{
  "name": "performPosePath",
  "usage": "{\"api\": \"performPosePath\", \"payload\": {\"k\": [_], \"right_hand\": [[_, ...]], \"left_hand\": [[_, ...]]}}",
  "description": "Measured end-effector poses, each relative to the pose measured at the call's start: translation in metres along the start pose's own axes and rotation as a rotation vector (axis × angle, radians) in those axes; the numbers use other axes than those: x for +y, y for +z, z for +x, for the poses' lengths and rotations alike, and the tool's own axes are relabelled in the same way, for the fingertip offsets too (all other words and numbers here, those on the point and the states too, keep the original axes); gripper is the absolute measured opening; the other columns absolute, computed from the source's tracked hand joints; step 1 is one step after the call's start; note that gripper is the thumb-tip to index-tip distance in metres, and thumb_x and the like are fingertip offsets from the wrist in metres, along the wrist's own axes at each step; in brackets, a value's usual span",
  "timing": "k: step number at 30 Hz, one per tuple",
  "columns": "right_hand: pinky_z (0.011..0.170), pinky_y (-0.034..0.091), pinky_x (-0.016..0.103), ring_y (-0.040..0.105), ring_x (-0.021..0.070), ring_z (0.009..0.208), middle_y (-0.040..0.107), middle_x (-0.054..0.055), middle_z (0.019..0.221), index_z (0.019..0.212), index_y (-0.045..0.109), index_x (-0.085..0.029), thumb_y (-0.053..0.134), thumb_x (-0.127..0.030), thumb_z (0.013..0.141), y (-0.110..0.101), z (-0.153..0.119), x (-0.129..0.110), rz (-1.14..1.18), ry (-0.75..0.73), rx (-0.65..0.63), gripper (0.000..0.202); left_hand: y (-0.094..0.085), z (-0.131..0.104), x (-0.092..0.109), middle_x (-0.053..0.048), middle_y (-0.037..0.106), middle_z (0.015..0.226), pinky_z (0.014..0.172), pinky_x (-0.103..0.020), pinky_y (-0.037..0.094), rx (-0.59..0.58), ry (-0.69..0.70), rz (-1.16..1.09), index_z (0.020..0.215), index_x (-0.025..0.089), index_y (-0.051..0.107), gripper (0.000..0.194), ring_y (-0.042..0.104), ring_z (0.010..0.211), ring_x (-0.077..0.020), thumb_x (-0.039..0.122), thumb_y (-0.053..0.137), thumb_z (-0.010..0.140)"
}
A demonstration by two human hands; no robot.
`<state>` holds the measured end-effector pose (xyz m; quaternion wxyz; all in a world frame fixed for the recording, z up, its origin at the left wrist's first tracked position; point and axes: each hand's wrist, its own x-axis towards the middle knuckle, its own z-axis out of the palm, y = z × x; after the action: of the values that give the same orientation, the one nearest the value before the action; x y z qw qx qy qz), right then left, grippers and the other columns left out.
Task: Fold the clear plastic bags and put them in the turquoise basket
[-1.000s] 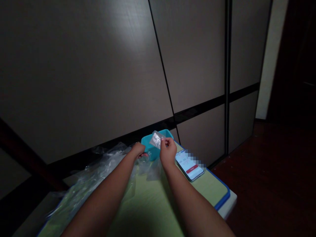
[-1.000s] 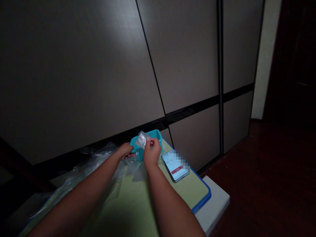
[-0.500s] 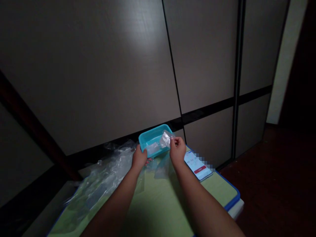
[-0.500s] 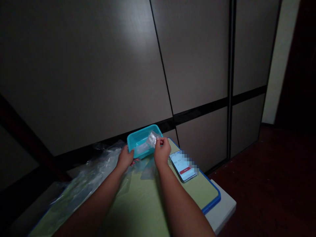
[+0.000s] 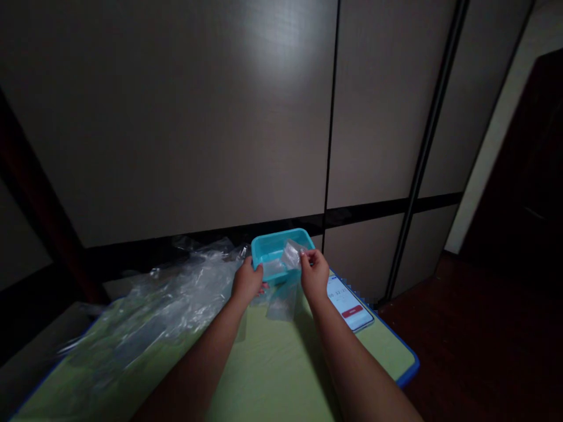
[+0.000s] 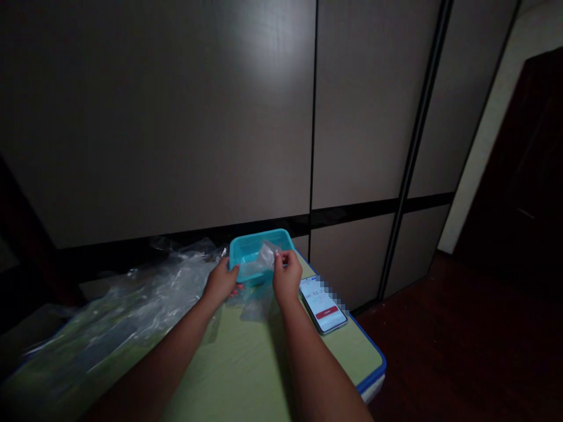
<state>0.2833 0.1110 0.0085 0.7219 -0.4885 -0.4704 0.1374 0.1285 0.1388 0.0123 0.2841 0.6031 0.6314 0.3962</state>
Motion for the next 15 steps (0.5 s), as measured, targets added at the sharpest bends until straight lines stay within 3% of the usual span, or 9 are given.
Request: {"api": "performPosePath", "payload": {"k": [7,12,15], "right_hand": [[0.054,0.036,0.022,0.051,0.0132,0.058,0.057,0.000,0.062,0.068,0.055,-0.016,0.051,-0.037,0.076,0.003,0.001,-0.001,-0.138,-0.056,-0.090,0.023],[0.052,0.033,0.024,0.051,0.0144,0.054,0.058,0.002,0.059,0.065,0.056,-0.017,0.051,-0.034,0.076,0.009,0.024,-0.005,-0.498,-0.005,-0.132,0.021],[0.052,0.033,0.025,0.051,0.0154,0.054,0.058,0.002,0.057,0.060,0.057,-0.018,0.060,-0.031,0.071,0.021,0.040,-0.004,-0.557,-0.023,-0.199,0.017]], "left_hand": [[0.008,-0.004,0.002,0.000,0.059,0.048,0.036,-0.022,0.040,-0.034,0.011,-0.054,0.117,0.016,0.042,0.035,0.058,0.039,-0.0186,0.032,0.041,0.085],[0.010,-0.006,0.005,0.000,0.059,0.048,0.035,-0.022,0.040,-0.041,0.024,-0.102,0.113,0.016,0.044,0.033,0.059,0.039,-0.0189,0.033,0.041,0.085],[0.011,-0.003,0.003,0.000,0.058,0.047,0.036,-0.022,0.041,-0.055,0.012,-0.137,0.115,0.016,0.042,0.036,0.059,0.040,-0.0192,0.036,0.039,0.086]]}}
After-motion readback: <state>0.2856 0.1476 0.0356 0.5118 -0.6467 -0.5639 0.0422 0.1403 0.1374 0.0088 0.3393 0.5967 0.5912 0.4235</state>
